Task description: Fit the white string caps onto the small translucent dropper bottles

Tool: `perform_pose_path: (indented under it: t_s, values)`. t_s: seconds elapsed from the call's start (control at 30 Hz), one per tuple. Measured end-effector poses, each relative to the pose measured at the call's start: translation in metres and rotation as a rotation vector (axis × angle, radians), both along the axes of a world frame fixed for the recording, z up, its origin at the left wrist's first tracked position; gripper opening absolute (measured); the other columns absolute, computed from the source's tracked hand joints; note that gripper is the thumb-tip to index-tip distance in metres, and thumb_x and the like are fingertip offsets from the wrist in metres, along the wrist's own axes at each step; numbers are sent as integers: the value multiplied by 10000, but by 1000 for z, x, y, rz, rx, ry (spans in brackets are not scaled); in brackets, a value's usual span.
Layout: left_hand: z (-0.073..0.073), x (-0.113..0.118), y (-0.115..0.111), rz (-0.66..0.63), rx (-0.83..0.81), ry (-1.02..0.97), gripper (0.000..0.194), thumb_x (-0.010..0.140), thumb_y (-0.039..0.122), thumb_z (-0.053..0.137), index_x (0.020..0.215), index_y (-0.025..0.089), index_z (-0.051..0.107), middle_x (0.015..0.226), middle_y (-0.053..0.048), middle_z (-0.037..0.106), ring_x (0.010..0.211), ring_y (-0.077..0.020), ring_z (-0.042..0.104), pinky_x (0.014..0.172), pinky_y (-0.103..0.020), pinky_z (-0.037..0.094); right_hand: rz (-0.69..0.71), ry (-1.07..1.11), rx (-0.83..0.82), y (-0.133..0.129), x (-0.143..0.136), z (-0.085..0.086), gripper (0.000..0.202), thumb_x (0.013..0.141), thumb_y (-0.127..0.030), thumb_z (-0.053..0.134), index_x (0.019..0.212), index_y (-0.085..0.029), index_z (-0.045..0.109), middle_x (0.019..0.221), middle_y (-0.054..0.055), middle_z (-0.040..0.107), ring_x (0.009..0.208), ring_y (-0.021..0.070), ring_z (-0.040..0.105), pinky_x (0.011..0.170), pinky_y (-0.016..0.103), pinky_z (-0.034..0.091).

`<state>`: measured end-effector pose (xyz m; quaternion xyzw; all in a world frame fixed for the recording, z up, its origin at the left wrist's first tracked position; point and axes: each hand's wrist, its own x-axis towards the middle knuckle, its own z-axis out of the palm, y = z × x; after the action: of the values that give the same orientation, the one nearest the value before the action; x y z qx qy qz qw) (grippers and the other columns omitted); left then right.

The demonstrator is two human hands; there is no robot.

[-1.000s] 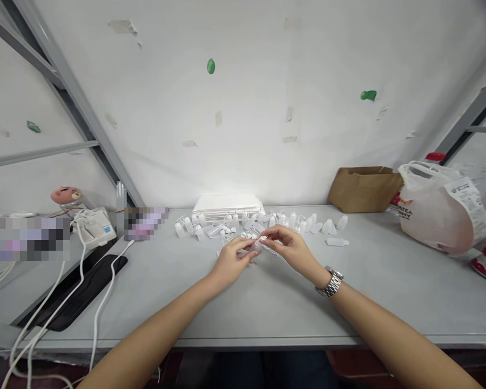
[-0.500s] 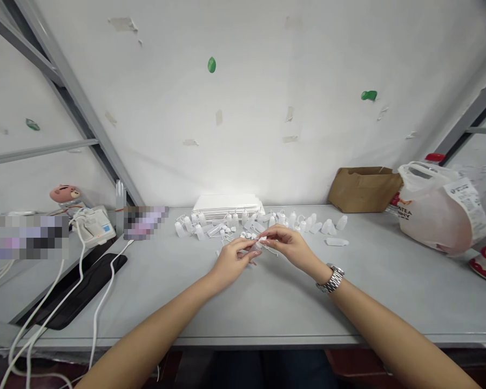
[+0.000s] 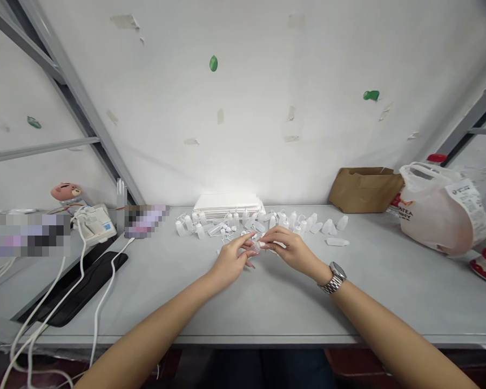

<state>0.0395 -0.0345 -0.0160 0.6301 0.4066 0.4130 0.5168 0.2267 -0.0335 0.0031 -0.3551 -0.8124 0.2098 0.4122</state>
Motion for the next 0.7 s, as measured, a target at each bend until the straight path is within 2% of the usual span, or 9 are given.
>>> perform_pose_path:
  t_s: [0.23, 0.37, 0.53, 0.63, 0.7]
  values:
    - [0, -3, 3, -80, -59, 9, 455, 718, 195, 570, 1166, 268, 536, 888, -43, 543, 771, -176, 612, 571, -338, 578, 78, -143, 101, -5, 2, 1, 244, 881, -210, 393, 961, -243, 621, 917, 80, 577, 820, 175, 571, 690, 339, 498]
    - [3, -5, 3, -96, -51, 68, 461, 721, 205, 566, 1175, 274, 526, 913, -43, 556, 723, -164, 622, 583, -352, 577, 94, -157, 106, -6, 3, 4, 247, 877, -211, 405, 959, -248, 635, 921, 79, 576, 827, 176, 563, 693, 335, 494]
    - [1, -6, 4, -17, 75, 110, 422, 745, 234, 552, 1164, 281, 538, 970, -44, 556, 738, -159, 633, 637, -336, 574, 7, -49, 36, -2, 0, 3, 149, 833, -245, 514, 911, -237, 640, 868, 54, 603, 810, 166, 576, 715, 310, 483]
    - [-1, -7, 5, 9, 148, 147, 424, 761, 206, 523, 1177, 286, 526, 1021, -43, 575, 765, -157, 641, 679, -319, 564, -33, -79, -14, -2, -2, 2, 124, 832, -244, 517, 887, -215, 624, 789, 39, 616, 735, 154, 579, 671, 293, 481]
    - [0, -8, 4, -4, 145, 168, 430, 767, 189, 502, 1188, 276, 516, 1038, -46, 584, 775, -155, 643, 684, -309, 561, -27, -122, 19, -3, -2, 1, 127, 844, -217, 491, 888, -197, 608, 773, 43, 611, 719, 154, 575, 656, 291, 479]
